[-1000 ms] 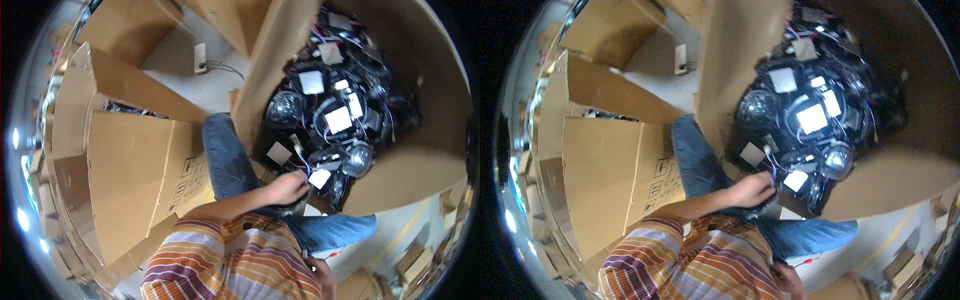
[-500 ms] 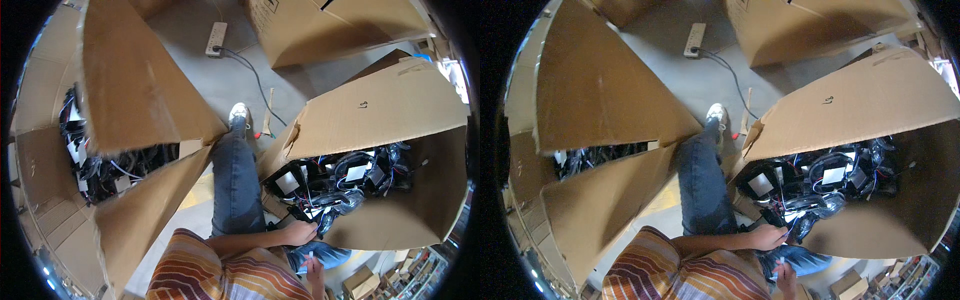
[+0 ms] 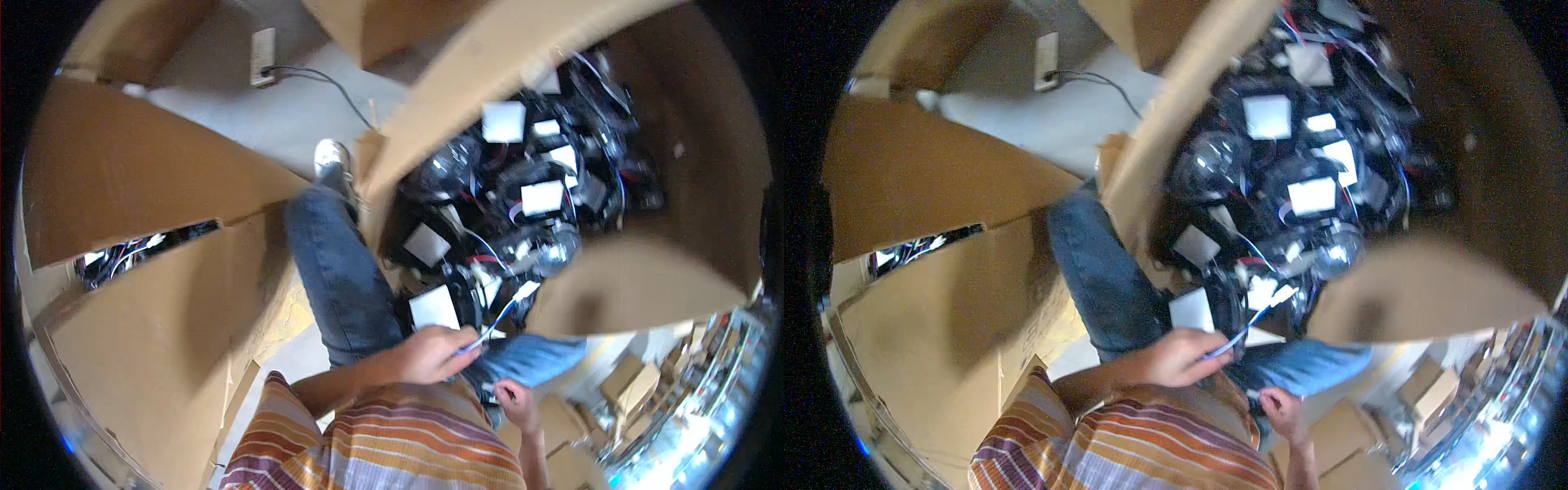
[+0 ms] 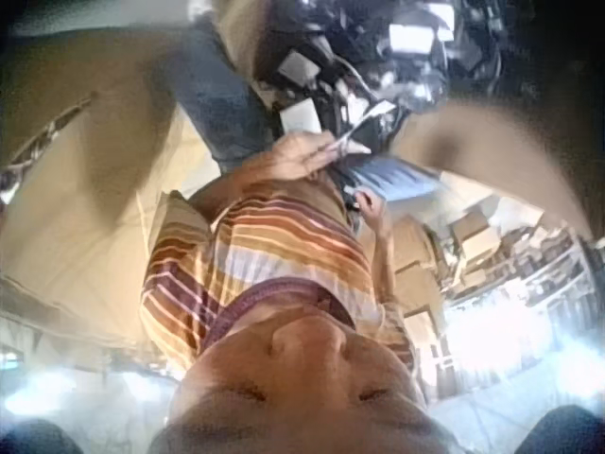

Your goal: The person moves a cardboard box filled with headlights across the floor, sets up a power testing device, and tests the headlights by connecting their wire plugs to the tester.

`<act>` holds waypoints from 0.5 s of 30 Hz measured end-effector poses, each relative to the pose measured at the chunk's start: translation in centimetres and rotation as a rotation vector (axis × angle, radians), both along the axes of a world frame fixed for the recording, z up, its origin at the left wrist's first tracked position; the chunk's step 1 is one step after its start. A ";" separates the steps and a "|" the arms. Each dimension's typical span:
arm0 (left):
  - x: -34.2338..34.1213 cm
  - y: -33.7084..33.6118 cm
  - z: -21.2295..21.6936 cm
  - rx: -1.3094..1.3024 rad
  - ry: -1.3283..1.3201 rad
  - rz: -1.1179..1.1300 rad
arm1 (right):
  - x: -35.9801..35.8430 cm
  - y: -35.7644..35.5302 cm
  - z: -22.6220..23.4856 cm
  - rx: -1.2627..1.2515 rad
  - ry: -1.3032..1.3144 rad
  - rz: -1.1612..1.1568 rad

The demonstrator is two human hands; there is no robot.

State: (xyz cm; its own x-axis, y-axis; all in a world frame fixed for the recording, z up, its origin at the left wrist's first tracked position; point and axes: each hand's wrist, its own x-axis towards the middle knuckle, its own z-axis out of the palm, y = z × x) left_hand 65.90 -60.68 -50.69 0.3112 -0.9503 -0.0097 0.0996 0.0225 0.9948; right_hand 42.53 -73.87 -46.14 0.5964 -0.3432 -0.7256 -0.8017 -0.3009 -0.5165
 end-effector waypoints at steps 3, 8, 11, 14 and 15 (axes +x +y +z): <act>1.2 -2.1 1.2 0.317 -0.038 -0.052 | 0.6 -1.0 1.2 0.105 -0.085 0.019; -0.4 -4.5 4.3 0.267 0.182 -0.155 | -1.8 -2.5 4.6 0.045 -0.329 -0.164; -2.1 -5.5 5.1 0.236 0.107 -0.232 | -4.1 -2.5 6.2 0.112 -0.333 -0.310; -3.3 -6.8 5.6 0.177 0.038 -0.301 | -5.1 -3.1 6.2 0.084 -0.516 -0.311; -3.7 -7.2 5.7 0.151 0.029 -0.324 | -5.0 -3.2 6.1 0.051 -0.597 -0.312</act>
State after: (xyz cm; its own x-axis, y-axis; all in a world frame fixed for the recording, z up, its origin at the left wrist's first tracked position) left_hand 62.24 -67.87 -45.00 -0.0081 -0.9868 -0.1620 0.1060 -0.1620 0.9811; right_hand 37.54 -77.12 -40.04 0.7783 -0.5388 -0.3224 -0.4198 -0.0647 -0.9053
